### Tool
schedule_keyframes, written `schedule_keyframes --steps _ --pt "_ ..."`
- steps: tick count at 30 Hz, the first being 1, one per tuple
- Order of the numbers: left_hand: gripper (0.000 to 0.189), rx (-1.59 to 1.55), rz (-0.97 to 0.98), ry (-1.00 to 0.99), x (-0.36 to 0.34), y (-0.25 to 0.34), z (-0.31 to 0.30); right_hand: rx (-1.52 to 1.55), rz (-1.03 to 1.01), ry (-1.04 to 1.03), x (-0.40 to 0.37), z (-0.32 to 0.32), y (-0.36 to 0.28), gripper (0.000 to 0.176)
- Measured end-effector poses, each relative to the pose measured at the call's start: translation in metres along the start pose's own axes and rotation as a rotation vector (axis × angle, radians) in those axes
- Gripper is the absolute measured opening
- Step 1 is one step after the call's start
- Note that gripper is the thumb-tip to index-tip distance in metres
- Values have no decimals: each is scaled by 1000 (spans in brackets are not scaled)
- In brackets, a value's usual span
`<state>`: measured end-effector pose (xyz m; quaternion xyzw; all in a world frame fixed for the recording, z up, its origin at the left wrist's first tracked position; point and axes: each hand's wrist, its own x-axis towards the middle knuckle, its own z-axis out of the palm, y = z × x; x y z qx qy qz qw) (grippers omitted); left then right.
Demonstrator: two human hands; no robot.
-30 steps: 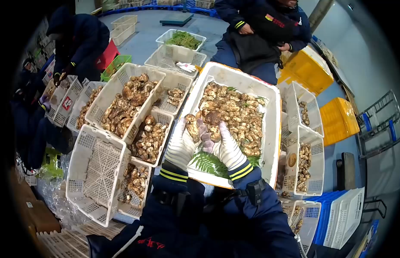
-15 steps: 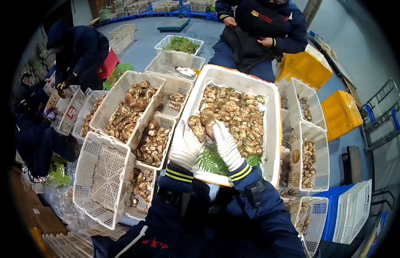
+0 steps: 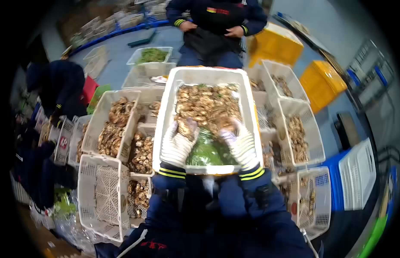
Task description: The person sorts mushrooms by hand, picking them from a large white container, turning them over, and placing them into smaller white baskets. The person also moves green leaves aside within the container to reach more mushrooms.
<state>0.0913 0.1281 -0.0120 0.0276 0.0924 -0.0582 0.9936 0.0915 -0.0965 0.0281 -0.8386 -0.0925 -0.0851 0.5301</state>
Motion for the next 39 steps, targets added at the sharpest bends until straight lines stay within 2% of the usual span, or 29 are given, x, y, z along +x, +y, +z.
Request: schedule_keyframes --steps 2,5,7,9,10,11,13,15,16,17,18,20,21,22,23,25,27,29,30,31,32,33,34,35,36,37,38,39 --pt "35 20 -47 -3 -3 -8 4 335 127 187 -28 -43 24 69" --pt "33 83 -112 -1 -3 -17 5 621 340 481 -91 -104 81 61" --pt "26 125 -112 29 -2 -24 2 906 498 646 -149 -131 154 47" --pt "20 238 -28 117 0 -27 -9 1054 683 798 -217 -141 222 36" --pt "17 297 12 158 0 -30 -10 1066 838 907 -243 -141 259 34" --pt "14 330 21 281 -4 -34 -4 1071 996 1013 -267 -140 296 33" --pt "14 388 54 305 0 -34 -12 1109 1064 1140 -307 -140 366 35" --pt "14 461 112 331 -1 -34 -14 1097 1088 1272 -313 -129 382 34" --pt "14 496 142 343 -1 -33 -14 1087 1049 1234 -303 -128 379 34" --pt "24 509 138 331 5 -28 -26 1074 1012 1198 -286 -129 369 34" --pt "27 524 199 356 8 -28 -27 1037 830 1064 -258 -131 350 35" --pt "36 549 357 445 21 -30 -29 803 595 993 -180 -135 265 46" --pt "42 555 455 515 32 -35 -34 686 456 809 -143 -144 246 55" --pt "55 608 588 508 41 -43 -37 487 422 689 -101 -134 175 54" --pt "62 667 495 508 46 -41 -42 327 371 555 -65 -123 129 48" --pt "56 606 485 444 60 -43 -53 -104 140 252 -2 -93 120 42" --pt "51 560 439 379 64 -42 -52 -143 -58 -193 47 -46 127 40" --pt "47 527 388 355 55 -36 -34 -777 -268 -490 79 -7 126 38" --pt "43 494 314 333 58 -29 -40 -919 -230 -589 87 10 129 37" --pt "42 529 345 324 58 -27 -39 -1062 -192 -686 94 26 137 38" --pt "42 509 331 322 57 -27 -39 -1186 -237 -682 100 42 170 35" --pt "42 490 317 321 58 -25 -40 -1227 -100 -741 103 53 181 43" --pt "49 492 309 270 61 -23 -48 -1285 -131 -698 109 68 209 37" --pt "54 444 200 280 64 -20 -51 -1340 -160 -657 112 83 234 33" --pt "53 466 231 297 58 -21 -42 -1350 -155 -638 101 80 204 26" --pt "52 489 254 313 51 -23 -30 -1341 -228 -571 99 81 207 23" --pt "46 499 280 284 61 -23 -46 -1308 -241 -607 99 76 209 26" --pt "43 469 310 315 51 -25 -28 -1278 -260 -636 102 69 199 30"
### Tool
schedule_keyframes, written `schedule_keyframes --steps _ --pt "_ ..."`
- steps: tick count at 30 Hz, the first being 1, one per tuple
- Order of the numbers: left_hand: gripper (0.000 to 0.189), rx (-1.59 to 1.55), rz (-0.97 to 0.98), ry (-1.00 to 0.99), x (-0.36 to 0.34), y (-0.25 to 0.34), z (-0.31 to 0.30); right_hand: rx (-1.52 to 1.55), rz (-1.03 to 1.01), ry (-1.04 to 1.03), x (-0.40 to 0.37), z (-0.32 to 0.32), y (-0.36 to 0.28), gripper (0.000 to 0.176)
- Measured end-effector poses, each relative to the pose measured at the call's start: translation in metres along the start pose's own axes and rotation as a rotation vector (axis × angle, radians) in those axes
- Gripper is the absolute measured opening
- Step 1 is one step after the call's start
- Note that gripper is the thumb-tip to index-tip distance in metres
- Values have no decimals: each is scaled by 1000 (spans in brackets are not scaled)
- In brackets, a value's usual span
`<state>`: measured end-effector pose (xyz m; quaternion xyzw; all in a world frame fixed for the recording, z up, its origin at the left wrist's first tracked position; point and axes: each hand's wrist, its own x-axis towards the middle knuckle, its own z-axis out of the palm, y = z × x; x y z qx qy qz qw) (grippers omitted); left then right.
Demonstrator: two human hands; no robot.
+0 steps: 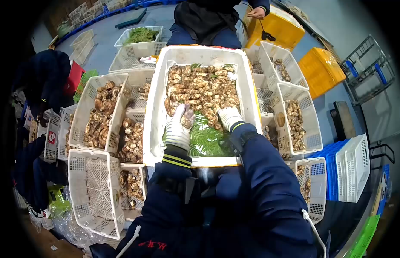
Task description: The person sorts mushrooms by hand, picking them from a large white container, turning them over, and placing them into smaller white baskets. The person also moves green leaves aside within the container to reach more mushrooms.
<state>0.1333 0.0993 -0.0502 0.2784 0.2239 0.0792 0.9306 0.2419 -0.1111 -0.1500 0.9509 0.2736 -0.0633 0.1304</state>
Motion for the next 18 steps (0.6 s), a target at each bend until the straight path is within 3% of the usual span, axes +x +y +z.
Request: schedule_keyframes --steps 2,4,5,10,18 --pt "38 21 -55 -33 3 1 -1 -20 -13 -197 1 -28 -1 54" --pt "32 -8 -64 -37 1 1 2 9 -37 -239 0 -40 -1 54" --pt "33 -8 -65 -49 1 2 2 -69 -73 -258 0 -44 -4 42" --pt "37 69 -71 -44 -6 3 7 -122 -192 -72 -2 -8 -3 23" --pt "41 92 -50 -79 -7 6 9 -192 5 -13 3 13 -22 20"
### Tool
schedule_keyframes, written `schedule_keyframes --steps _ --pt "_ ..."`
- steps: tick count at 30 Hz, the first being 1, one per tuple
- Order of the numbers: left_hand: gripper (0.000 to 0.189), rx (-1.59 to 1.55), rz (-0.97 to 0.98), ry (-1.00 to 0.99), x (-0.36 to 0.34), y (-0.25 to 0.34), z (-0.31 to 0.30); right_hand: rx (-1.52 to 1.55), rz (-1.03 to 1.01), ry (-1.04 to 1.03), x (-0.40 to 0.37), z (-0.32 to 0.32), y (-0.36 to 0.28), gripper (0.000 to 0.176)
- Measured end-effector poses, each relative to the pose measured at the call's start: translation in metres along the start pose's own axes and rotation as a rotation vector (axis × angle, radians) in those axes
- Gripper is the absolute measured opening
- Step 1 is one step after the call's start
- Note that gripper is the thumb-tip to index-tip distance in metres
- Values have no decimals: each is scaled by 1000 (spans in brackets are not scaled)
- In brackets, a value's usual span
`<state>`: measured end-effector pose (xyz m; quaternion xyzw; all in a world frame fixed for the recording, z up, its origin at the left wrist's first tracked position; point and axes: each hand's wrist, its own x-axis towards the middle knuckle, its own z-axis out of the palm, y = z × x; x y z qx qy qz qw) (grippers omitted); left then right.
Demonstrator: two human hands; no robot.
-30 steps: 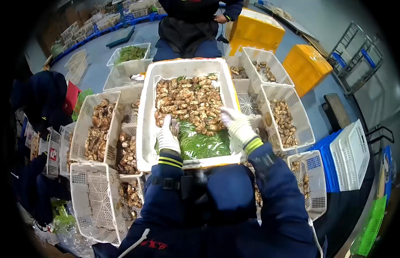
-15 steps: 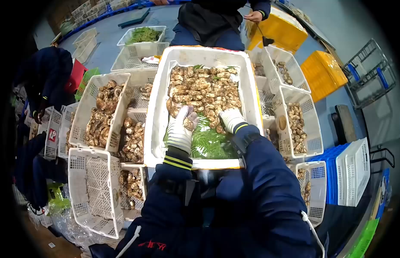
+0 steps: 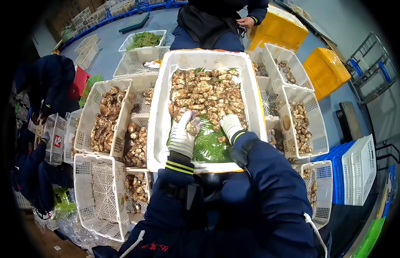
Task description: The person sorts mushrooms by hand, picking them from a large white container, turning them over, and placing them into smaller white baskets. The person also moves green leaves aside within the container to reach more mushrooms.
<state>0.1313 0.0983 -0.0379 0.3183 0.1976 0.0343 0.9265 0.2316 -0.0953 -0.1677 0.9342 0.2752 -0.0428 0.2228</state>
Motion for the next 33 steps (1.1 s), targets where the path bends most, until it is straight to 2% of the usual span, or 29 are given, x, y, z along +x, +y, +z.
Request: schedule_keyframes --steps 1,4,8,10,12,13,14,16,17,20,24,26,28,29,30,32,33 --pt "41 13 0 9 0 -2 -1 67 4 -58 3 2 -1 19" --pt "38 -4 -43 14 -2 0 0 198 61 23 2 22 -3 21" --pt "31 36 -49 7 -2 0 0 164 9 -61 4 24 2 21" --pt "43 -22 -31 -5 2 -1 -4 164 62 -58 -2 10 0 20" --pt "44 15 -26 -1 4 -2 -6 141 117 -32 0 9 2 20" --pt "44 15 -31 -13 5 -3 -7 243 188 -48 -4 -8 4 21" --pt "45 15 -37 -24 6 -4 -9 172 157 -72 -7 -19 9 22" --pt "47 -10 -47 -10 5 -4 -8 291 213 -148 -20 -47 21 38" --pt "46 -4 -49 1 6 -5 -8 338 260 -77 -24 -48 28 51" --pt "43 -33 -61 -11 15 -11 -15 511 356 -92 -43 -61 47 53" --pt "48 3 -60 -3 10 -9 -11 705 299 206 -75 -80 63 55" --pt "30 28 -80 17 9 -7 -8 860 380 214 -89 -118 61 56" --pt "29 -57 -28 21 12 -15 -10 1052 236 457 -95 -97 67 57" --pt "29 33 -45 -60 12 -14 -15 1285 197 538 -108 -128 58 55" --pt "29 -20 -91 -94 9 -12 -15 1495 217 515 -116 -144 53 61" --pt "28 -122 -174 -168 1 -5 -11 1726 134 626 -124 -159 42 64" --pt "31 -215 -235 -144 -2 -2 -5 1754 61 702 -123 -160 36 67"
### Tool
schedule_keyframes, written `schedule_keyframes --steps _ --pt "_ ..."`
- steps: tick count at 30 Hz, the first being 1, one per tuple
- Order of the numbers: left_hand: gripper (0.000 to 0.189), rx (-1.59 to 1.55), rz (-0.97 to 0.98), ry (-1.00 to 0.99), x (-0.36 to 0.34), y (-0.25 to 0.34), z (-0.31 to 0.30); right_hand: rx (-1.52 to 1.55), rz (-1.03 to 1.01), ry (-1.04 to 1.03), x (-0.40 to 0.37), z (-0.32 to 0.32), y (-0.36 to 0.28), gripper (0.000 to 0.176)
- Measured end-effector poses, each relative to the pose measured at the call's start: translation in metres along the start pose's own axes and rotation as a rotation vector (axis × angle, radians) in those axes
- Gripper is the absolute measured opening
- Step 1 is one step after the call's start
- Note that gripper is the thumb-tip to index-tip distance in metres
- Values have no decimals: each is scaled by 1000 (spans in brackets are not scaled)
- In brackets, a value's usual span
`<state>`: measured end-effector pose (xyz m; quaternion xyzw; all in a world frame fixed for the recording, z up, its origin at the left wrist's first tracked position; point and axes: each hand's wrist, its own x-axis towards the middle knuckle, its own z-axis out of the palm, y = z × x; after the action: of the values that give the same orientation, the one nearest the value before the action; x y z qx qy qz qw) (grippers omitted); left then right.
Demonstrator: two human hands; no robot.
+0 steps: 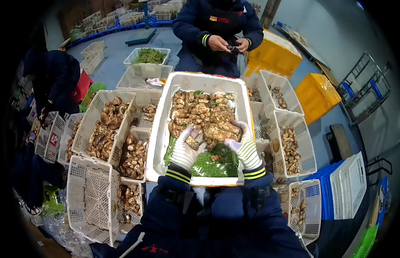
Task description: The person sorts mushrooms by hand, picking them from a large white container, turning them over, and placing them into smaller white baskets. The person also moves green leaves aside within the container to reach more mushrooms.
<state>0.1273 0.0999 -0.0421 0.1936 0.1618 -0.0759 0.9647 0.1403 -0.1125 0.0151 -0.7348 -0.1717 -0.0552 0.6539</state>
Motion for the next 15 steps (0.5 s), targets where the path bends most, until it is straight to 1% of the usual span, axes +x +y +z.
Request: schedule_keyframes --steps 1,3,4,5,7,8,9,11,15 --pt "34 -72 -5 -68 -5 2 4 -62 -53 -9 -3 3 -6 68" --pt "40 -203 -20 -193 -9 4 8 252 31 -6 -10 16 -2 69" --pt "44 -261 -29 -251 -9 4 8 259 7 -20 -11 22 -3 69" --pt "47 -318 -41 -308 -8 4 8 248 30 -43 -13 23 3 70" --pt "52 -403 -95 -348 -14 8 17 16 4 -96 -15 32 -8 70" --pt "54 -341 -29 -353 -17 8 21 114 48 -110 -19 39 -13 70" --pt "54 -369 -16 -338 -16 9 19 45 38 -121 -18 39 -7 70" --pt "55 -375 12 -317 -14 9 18 107 8 -126 -17 45 6 70" --pt "54 -338 6 -321 -14 8 17 176 194 -39 -15 47 10 70"
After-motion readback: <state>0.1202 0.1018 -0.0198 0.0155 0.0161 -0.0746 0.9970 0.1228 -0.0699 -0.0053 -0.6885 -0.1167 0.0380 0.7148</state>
